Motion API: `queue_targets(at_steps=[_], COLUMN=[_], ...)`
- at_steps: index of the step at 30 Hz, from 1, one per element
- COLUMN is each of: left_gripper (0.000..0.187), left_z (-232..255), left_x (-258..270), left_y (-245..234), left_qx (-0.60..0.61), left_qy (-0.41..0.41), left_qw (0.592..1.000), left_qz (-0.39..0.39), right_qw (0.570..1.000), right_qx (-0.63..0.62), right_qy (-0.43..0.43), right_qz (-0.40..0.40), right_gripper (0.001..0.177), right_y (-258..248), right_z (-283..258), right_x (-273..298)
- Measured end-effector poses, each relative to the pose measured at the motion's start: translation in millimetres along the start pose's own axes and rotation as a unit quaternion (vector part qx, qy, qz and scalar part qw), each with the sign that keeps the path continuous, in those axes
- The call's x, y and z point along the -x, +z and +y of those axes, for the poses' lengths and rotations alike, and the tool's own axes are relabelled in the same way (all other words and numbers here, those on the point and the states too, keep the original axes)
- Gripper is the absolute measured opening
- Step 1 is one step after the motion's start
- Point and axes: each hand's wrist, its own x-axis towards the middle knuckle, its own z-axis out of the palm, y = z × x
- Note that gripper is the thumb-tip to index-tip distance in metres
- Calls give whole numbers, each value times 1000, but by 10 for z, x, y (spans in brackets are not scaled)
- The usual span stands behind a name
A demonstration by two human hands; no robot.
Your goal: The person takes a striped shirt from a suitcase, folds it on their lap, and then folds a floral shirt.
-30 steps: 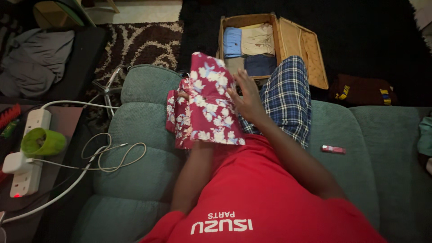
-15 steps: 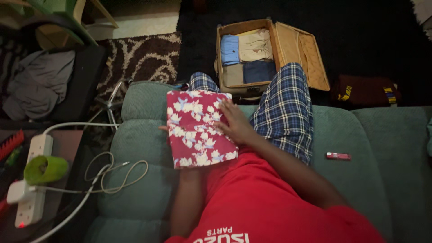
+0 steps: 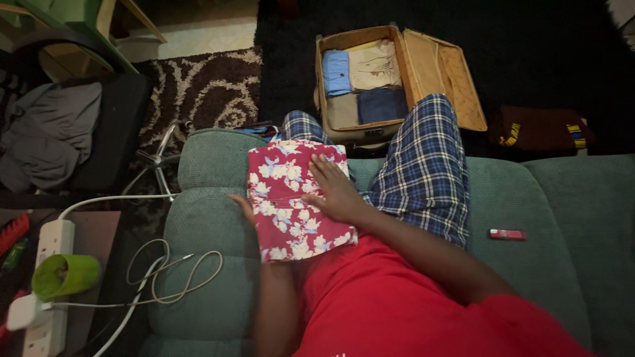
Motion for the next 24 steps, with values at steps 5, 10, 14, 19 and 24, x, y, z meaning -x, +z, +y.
queue_targets(at_steps=[5, 10, 14, 19, 24], left_gripper=[94, 70, 61, 54, 61], left_z=[130, 181, 297, 421, 368], left_x=[-83, -174, -155, -114, -126], left_y=[-103, -97, 43, 45, 65], left_qx=[-12, -46, -126, -279, -548], left_qy=[-26, -19, -23, 6, 67], left_qw=[999, 997, 992, 954, 810], left_qz=[-30, -62, -3, 112, 196], right_qw=[1000, 999, 997, 996, 996], right_qx=[-20, -1, 47, 65, 76], right_qy=[9, -25, -42, -58, -52], right_qz=[-3, 37, 36, 11, 0], right_gripper=[94, 95, 96, 94, 95], right_y=[-81, -145, -107, 13, 7], right_z=[41, 17, -99, -188, -189], right_x=[50, 44, -113, -142, -130])
